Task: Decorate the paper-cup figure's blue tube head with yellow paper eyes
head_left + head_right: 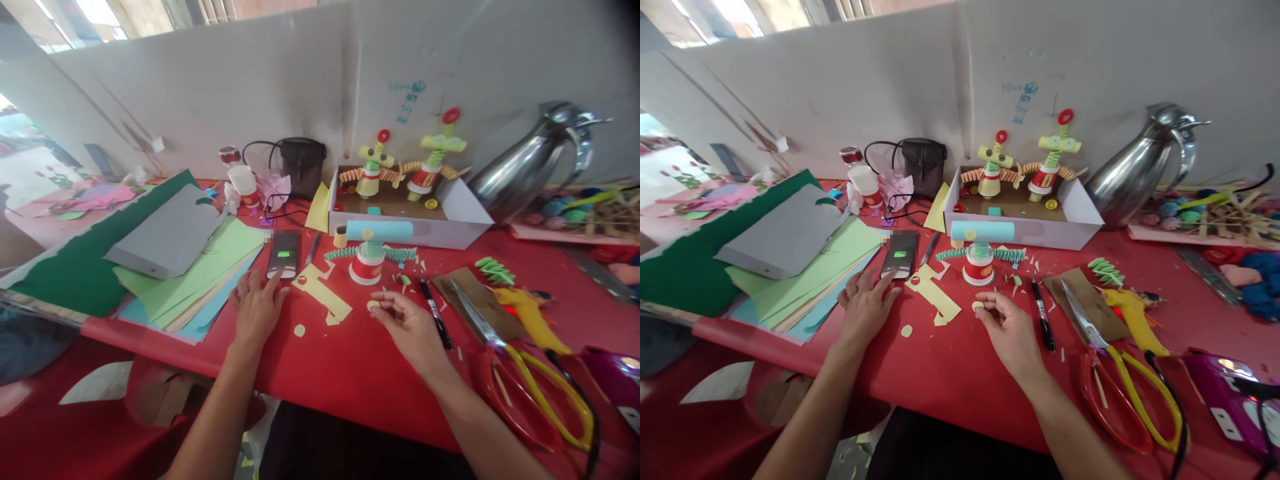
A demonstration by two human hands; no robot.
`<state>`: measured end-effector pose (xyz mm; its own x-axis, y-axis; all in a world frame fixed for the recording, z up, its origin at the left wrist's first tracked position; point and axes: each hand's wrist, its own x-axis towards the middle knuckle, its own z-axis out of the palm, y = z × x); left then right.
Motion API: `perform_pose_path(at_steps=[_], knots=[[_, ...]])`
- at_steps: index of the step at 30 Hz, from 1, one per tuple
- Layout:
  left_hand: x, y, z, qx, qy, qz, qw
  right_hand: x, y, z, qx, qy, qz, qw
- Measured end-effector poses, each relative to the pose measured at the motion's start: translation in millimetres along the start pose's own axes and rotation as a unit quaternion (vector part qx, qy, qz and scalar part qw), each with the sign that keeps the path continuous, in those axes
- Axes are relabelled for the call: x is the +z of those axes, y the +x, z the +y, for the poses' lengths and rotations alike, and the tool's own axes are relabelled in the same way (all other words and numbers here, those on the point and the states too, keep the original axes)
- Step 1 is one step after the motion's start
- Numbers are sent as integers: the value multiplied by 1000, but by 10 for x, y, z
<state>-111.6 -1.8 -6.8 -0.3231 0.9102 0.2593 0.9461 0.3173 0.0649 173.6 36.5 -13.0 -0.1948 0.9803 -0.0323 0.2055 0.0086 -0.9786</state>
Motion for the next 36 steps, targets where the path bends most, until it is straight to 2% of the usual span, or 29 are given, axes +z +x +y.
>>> perform_pose_path(at_steps=[8, 12, 18, 25, 30, 33, 36], knots=[[-3, -7, 0, 7, -3, 16, 1000, -85, -26, -46, -34, -17, 40, 998], [2, -10, -4, 9, -1, 26, 1000, -120, -47, -47, 30, 55, 43, 997], [14, 11, 8, 8, 5, 10, 1000, -88, -19, -150, 91, 196, 35, 976], [46, 58, 3, 27, -19, 33, 999, -161, 5, -215, 92, 202, 23, 975], [40, 57, 14, 18, -14, 33, 999, -207, -62, -234, 54, 132, 19, 990], [11, 43, 32, 12, -7, 21, 1000, -240, -161, -220, -16, -20, 34, 999], [-11, 28, 39, 9, 4, 14, 1000, -265, -262, -161, -121, -210, 50, 969]])
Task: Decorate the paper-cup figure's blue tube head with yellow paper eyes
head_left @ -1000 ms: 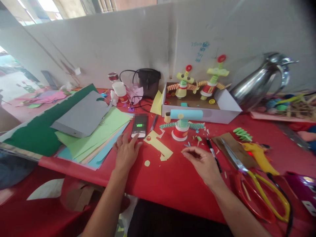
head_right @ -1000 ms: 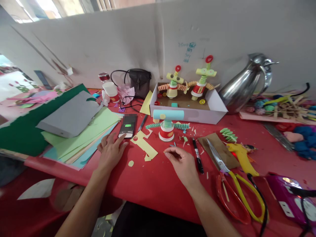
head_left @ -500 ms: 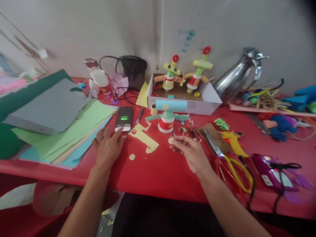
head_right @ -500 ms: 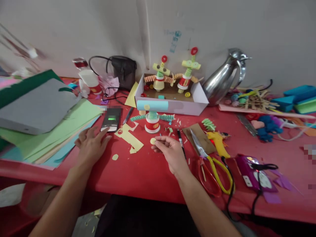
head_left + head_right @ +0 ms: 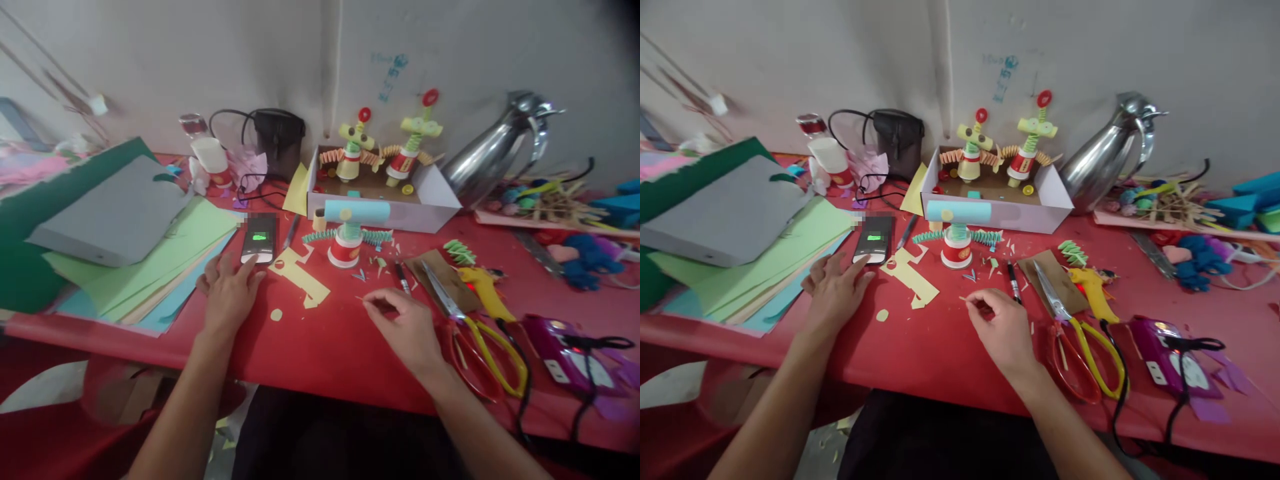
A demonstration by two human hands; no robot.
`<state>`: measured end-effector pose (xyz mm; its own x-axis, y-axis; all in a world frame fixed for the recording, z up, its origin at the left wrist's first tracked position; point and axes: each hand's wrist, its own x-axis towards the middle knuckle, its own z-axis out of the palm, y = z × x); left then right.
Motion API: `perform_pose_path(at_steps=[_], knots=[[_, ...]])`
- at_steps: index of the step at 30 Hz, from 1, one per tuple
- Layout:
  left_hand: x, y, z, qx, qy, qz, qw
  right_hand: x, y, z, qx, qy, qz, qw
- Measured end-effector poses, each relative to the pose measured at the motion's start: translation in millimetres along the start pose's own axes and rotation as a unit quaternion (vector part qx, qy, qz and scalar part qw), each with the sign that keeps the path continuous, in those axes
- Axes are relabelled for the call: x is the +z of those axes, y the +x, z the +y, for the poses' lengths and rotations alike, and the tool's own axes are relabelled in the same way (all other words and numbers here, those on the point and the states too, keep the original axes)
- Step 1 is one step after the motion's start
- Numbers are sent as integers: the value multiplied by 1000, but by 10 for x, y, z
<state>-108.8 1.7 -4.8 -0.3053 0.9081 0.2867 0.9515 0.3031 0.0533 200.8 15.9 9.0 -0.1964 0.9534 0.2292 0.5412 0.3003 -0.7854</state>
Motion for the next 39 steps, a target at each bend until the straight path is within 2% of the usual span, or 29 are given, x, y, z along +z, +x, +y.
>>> perform_pose_path(at_steps=[3, 7, 10, 17, 22, 26, 28, 30, 32, 36, 37, 39], knots=[[4, -9, -6, 0, 7, 2, 1000, 23, -93, 74, -107, -141, 8, 984], [29, -5, -22, 3, 0, 15, 1000, 39, -181, 136, -170, -232, -3, 958], [44, 17, -31, 13, -10, 23, 1000, 22, -210, 144, -173, -251, -10, 952], [66, 67, -21, 15, -32, 34, 999, 30, -199, 161, -145, -239, -9, 960], [129, 99, -55, -4, -38, 36, 999, -34, -241, 121, -147, -195, -1, 970], [213, 134, -96, -8, -69, 34, 997, -284, -277, 139, -129, -193, 20, 972], [231, 135, -95, 6, -97, 58, 994, -493, -273, 198, -106, -222, 48, 968], [209, 122, -80, 6, -108, 109, 988, -737, -244, 306, -70, -268, 76, 958], [144, 98, -60, -4, -103, 162, 981, -973, -181, 465, -42, -344, 115, 931], [-64, -34, 7, -3, -92, 229, 969, -1246, 32, 836, 17, -532, 68, 844], [-116, -102, 44, 11, -100, 239, 966, -1266, 88, 907, 34, -550, 56, 832], [-204, -287, 160, 58, -135, 254, 956, -1273, 182, 995, 76, -548, 29, 833]])
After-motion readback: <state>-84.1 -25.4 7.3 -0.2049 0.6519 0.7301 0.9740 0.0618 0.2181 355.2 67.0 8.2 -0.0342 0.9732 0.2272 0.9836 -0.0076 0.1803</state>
